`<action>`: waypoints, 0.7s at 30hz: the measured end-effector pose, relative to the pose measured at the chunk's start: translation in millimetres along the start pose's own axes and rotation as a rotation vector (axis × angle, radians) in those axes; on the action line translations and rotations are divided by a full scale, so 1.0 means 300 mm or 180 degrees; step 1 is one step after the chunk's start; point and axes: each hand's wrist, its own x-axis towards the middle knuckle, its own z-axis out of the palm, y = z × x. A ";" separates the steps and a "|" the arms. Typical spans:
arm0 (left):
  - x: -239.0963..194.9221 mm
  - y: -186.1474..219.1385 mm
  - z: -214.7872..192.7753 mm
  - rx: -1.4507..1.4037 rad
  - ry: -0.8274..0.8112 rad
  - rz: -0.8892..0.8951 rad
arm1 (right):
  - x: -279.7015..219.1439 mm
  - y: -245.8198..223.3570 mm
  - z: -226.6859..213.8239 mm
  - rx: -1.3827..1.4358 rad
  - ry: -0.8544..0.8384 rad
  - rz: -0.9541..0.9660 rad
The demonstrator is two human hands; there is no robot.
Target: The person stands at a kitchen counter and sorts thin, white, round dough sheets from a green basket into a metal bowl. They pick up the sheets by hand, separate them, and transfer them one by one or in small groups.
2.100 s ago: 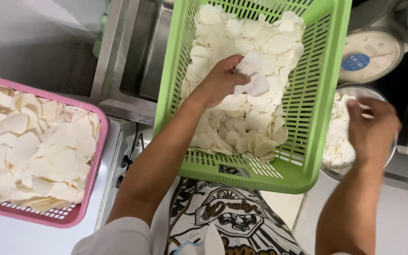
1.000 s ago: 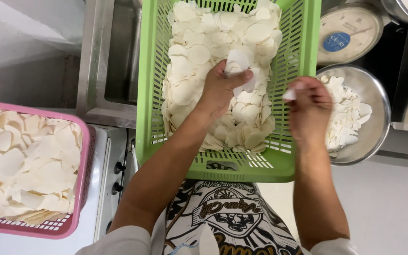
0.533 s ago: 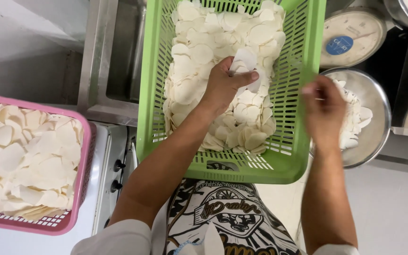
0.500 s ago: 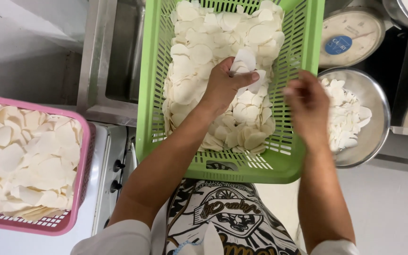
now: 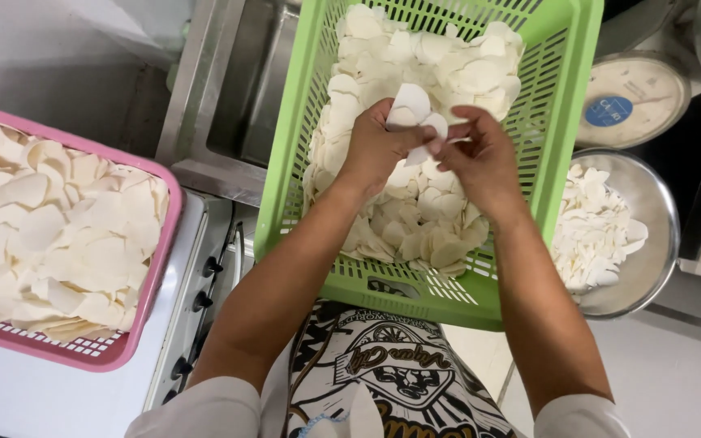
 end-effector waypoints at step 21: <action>0.085 0.063 -0.015 -0.0104 0.0296 -0.0257 | 0.146 0.019 -0.007 0.1312 0.0393 0.0791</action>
